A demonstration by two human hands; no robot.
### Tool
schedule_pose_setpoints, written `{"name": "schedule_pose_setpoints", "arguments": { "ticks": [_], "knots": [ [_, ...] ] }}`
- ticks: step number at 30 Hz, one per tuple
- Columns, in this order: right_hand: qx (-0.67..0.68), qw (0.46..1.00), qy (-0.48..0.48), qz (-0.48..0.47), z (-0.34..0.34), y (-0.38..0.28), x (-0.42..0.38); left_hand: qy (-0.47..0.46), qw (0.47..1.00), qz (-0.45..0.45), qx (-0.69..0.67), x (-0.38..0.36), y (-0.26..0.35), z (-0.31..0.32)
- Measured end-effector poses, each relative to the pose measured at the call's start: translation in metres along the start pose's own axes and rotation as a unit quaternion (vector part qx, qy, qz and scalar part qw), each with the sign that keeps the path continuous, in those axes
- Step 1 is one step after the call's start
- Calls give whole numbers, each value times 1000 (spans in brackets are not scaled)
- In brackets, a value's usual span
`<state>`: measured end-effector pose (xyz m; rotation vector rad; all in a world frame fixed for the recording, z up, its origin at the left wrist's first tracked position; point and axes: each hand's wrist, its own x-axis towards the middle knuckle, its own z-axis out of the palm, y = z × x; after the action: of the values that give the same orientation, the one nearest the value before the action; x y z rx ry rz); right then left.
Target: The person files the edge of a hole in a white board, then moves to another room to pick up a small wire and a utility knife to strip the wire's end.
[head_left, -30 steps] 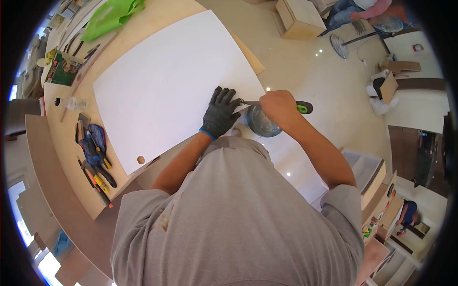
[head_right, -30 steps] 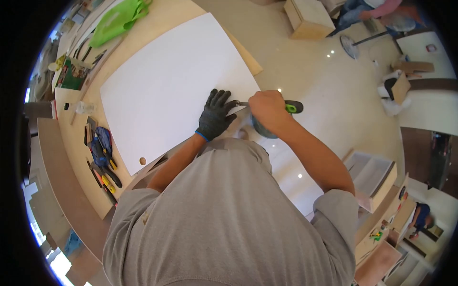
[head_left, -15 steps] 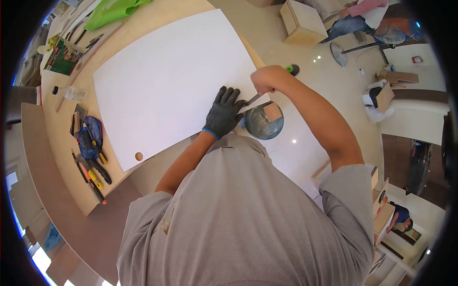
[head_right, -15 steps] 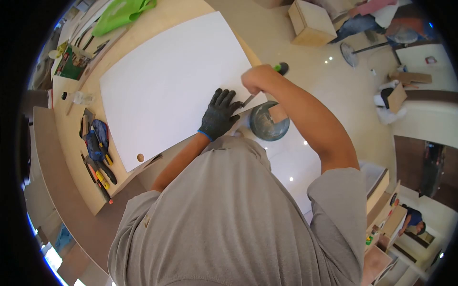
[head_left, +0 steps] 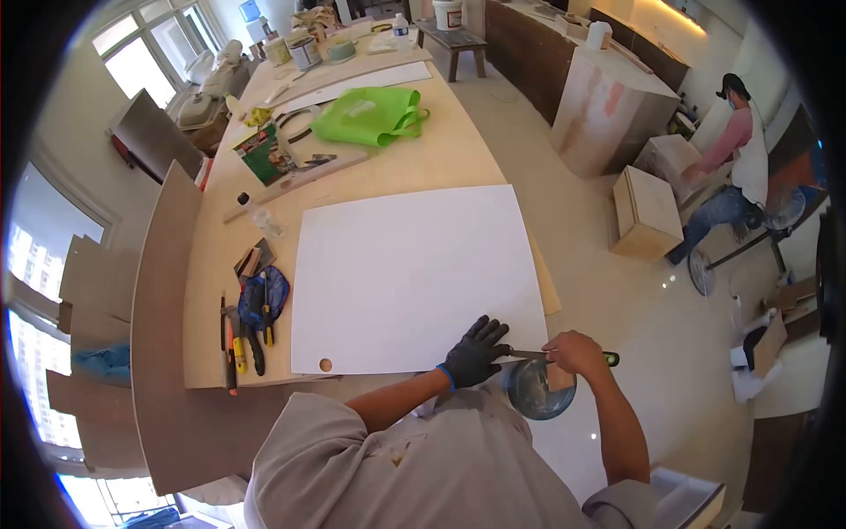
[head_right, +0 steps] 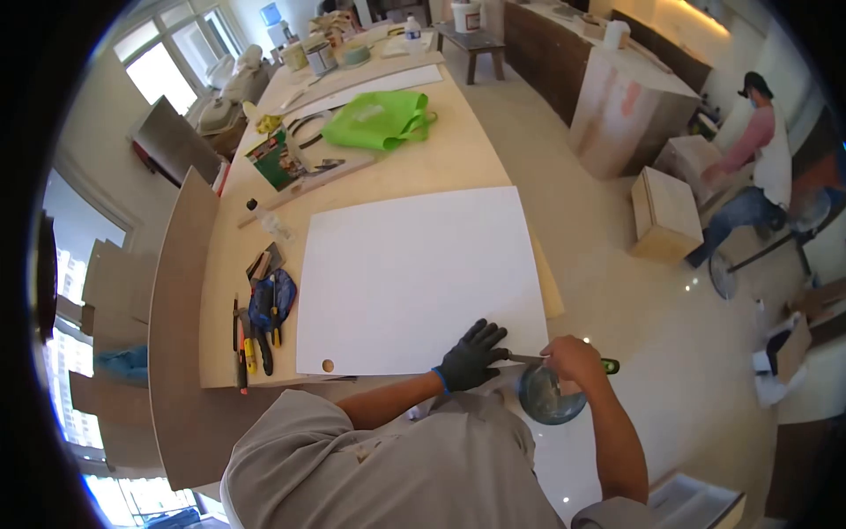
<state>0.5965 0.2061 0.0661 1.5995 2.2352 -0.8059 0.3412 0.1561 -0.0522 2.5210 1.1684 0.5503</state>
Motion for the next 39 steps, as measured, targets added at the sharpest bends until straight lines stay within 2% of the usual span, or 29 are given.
{"name": "schedule_pose_setpoints", "arguments": {
  "ticks": [1, 4, 7, 9, 13, 14, 15, 18, 21, 25, 28, 30, 32, 33, 35, 36, 38, 39],
  "knots": [
    [1, 1000, 7, 22, -1, -5, -6, -4, 1000, -5, 1, -1, 1, -1],
    [3, 999, 23, -37, 8, 11, -3, -6, 999, -38, -3, 1, 8, 3],
    [74, 995, 44, -44, 19, 22, -6, -2, 997, -75, 1, 3, 13, 7],
    [68, 990, 68, -98, 28, 36, -1, 6, 997, -82, -6, 1, 11, 15],
    [112, 978, 99, -147, 62, 66, 9, 94, 991, -72, -60, -5, -3, 46],
    [152, 978, 75, -122, 70, 74, 11, 82, 992, -75, -57, -3, 1, 39],
    [143, 977, 89, -133, 65, 68, 4, 59, 990, -107, -69, 1, 11, 25],
    [197, 968, 106, -116, 90, 81, 9, 67, 983, -153, -72, 5, 19, 19],
    [266, 949, 126, -117, 111, 84, 9, 70, 982, -155, -80, 6, 16, 21],
    [309, 914, 210, -157, 121, 77, 1, 106, 968, -188, -129, 9, 15, 17],
    [324, 897, 257, -157, 113, 70, -5, 78, 909, -275, -304, 17, 22, -8],
    [327, 889, 280, -154, 103, 66, -20, 88, 898, -263, -342, 19, 24, -17],
    [328, 907, 246, -91, 101, 73, -36, 113, 887, -259, -364, 19, 27, -18],
    [328, 915, 228, -59, 102, 78, -45, 97, 907, -285, -293, 17, 31, -20],
    [347, 897, 266, -62, 133, 97, -52, 65, 931, -326, -149, 12, 42, -24],
    [353, 888, 289, -60, 154, 107, -56, 52, 959, -270, -72, 6, 41, -19],
    [394, 891, 221, 36, 193, 115, -71, 32, 988, -150, 38, -10, 41, -9],
    [411, 880, 236, 36, 223, 119, -73, 1, 988, -143, 60, -15, 43, -3]
  ]
}}
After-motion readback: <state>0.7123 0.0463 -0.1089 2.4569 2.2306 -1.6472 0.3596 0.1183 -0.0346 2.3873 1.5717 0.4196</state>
